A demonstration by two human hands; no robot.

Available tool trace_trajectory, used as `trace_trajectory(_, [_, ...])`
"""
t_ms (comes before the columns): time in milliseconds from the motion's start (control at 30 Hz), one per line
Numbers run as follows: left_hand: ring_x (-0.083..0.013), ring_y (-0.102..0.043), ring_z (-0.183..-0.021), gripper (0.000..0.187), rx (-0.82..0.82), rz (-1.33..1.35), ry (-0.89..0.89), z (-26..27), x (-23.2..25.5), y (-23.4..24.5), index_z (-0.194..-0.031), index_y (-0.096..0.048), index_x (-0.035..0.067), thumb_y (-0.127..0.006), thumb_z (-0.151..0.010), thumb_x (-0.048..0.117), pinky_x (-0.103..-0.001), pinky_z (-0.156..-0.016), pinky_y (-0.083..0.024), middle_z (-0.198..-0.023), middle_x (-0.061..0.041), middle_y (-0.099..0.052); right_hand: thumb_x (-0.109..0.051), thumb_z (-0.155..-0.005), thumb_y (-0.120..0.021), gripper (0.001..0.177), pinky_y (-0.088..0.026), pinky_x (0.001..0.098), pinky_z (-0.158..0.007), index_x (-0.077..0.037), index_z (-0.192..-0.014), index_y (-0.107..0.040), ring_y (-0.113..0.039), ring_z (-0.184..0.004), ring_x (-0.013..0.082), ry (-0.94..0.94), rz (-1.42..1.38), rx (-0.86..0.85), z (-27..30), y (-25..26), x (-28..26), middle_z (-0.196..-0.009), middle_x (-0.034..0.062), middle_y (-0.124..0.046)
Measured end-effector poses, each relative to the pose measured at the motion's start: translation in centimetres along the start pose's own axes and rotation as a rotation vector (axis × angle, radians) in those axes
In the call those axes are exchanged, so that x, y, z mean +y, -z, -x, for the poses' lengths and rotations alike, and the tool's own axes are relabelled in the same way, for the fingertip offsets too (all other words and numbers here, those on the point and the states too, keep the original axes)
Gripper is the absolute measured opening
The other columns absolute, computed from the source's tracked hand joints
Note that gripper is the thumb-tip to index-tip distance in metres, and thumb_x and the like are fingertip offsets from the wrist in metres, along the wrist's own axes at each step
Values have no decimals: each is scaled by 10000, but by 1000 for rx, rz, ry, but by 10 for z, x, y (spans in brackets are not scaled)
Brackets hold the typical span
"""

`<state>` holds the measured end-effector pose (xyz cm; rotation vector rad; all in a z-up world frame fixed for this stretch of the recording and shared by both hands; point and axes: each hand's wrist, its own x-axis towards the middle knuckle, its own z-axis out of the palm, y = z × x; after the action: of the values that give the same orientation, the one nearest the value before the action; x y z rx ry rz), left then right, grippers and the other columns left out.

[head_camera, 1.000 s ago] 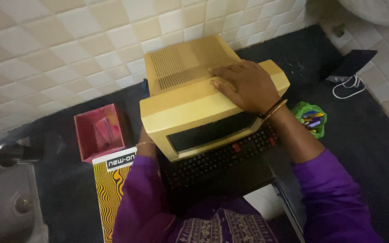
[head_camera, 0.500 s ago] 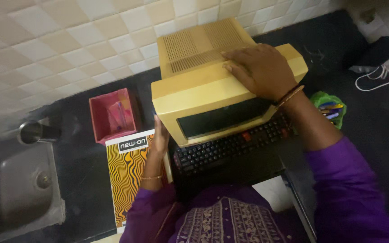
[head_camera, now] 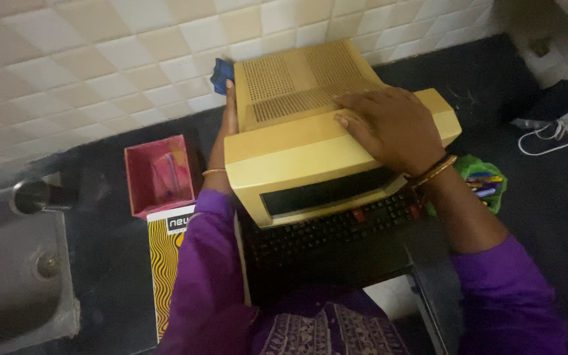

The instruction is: The person wipes the screen and casing of a beige CRT monitor with a blue cloth, then wipes the keyboard. The person repeats wiping the monitor screen and casing multiple times.

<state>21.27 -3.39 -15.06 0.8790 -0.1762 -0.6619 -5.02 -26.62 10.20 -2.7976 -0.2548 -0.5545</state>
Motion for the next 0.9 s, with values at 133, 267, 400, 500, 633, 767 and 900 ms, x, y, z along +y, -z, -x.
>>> trace_trajectory(133, [-262, -677, -1177, 829, 27, -175, 9, 5, -44, 46, -1478, -508, 76, -477, -915, 684, -396, -964, -586, -1368, -138, -642, -414, -1066, -568, 384, -470, 490, -1020, -150, -1294, -728, -655, -1131, 327, 33, 40, 20, 3, -1, 1, -1172, 105, -736])
trace_trajectory(267, [-249, -666, -1158, 740, 71, -289, 80, 42, -107, 99, -1457, -533, 53, -492, -960, 601, -388, -952, -570, -1333, -128, -657, -413, -1080, -559, 377, -482, 488, -986, -131, -1256, -736, -664, -1104, 337, 12, -22, 14, 5, -1, 3, -1162, 112, -747])
trace_trajectory(400, [-236, -655, -1139, 652, 145, -341, 153, 99, -149, 120, -1436, -559, 29, -506, -1006, 517, -380, -940, -555, -1299, -118, -671, -401, -1091, -550, 376, -494, 507, -934, -116, -1235, -749, -675, -1044, 356, 1, -49, -23, 4, -2, 6, -1126, 132, -750])
trace_trajectory(500, [-234, -652, -1102, 602, 380, -402, 377, 145, -164, 108, -1415, -598, 14, -478, -1042, 471, -373, -908, -543, -1250, -122, -695, -411, -1086, -570, 387, -504, 512, -889, -108, -1240, -757, -682, -1009, 367, 44, -17, 24, 6, -8, 12, -1106, 145, -751])
trace_trajectory(633, [-224, -576, -1223, 606, 339, -177, 100, 201, -161, 63, -1451, -528, 29, -406, -1056, 473, -372, -1023, -459, -1366, -113, -614, -425, -1071, -598, 387, -509, 518, -851, -116, -1208, -786, -679, -930, 380, 42, 15, 64, 8, -16, 20, -1036, 153, -753])
trace_trajectory(767, [-230, -516, -1338, 665, 310, -256, -121, 234, -143, 7, -1483, -476, 28, -361, -1059, 527, -385, -1138, -378, -1472, -107, -552, -400, -1100, -573, 369, -518, 496, -857, -121, -1190, -797, -690, -933, 360, 47, -27, 138, 14, -19, 22, -1033, 140, -756])
trace_trajectory(900, [-267, -506, -1373, 700, 247, -236, -261, 231, -104, -32, -1468, -492, -39, -371, -1086, 536, -403, -1182, -357, -1483, -147, -549, -373, -1109, -575, 345, -523, 472, -834, -116, -1151, -801, -701, -922, 342, 16, -28, 216, 21, -21, 16, -1008, 131, -761])
